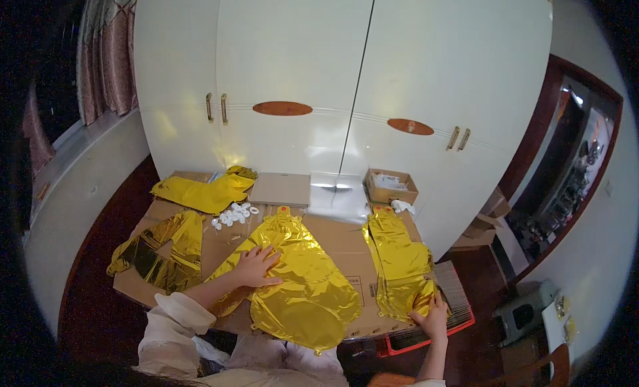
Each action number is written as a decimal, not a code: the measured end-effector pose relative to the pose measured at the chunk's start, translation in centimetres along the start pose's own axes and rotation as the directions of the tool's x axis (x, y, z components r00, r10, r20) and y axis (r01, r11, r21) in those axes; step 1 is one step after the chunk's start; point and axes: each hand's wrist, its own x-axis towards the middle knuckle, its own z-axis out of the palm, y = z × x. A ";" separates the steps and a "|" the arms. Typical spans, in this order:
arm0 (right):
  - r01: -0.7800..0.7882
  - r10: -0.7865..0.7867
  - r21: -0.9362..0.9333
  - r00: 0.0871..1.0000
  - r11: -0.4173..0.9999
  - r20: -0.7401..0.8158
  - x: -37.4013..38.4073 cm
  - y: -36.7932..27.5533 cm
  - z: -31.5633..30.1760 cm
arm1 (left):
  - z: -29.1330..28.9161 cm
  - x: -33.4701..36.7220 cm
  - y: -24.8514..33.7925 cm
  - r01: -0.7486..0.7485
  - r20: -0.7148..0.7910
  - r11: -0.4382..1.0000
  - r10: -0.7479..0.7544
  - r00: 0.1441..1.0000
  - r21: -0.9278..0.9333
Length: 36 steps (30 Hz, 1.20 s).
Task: Preparing and folding gold-colored items on a workbench for packaging.
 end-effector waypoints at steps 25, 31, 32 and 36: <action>0.141 -0.142 0.018 0.983 0.990 0.119 0.3 -1.3 -1.8 | -17.9 -6.3 20.9 -0.985 0.174 0.131 0.979 0.111 -0.110; -0.050 0.046 -0.108 0.998 0.993 -0.036 0.0 -2.8 -1.3 | -20.6 -7.9 19.5 -0.873 -0.271 -0.023 0.954 0.126 -0.488; -0.089 0.083 -0.176 0.996 0.980 -0.045 0.3 -3.6 -0.8 | -20.8 -8.4 18.8 -0.835 -0.495 -0.124 0.848 0.191 -0.536; -0.149 0.105 -0.321 0.983 0.935 -0.151 1.1 -6.0 0.7 | -18.5 -8.6 19.4 -0.428 -0.811 -0.714 0.579 0.087 -0.555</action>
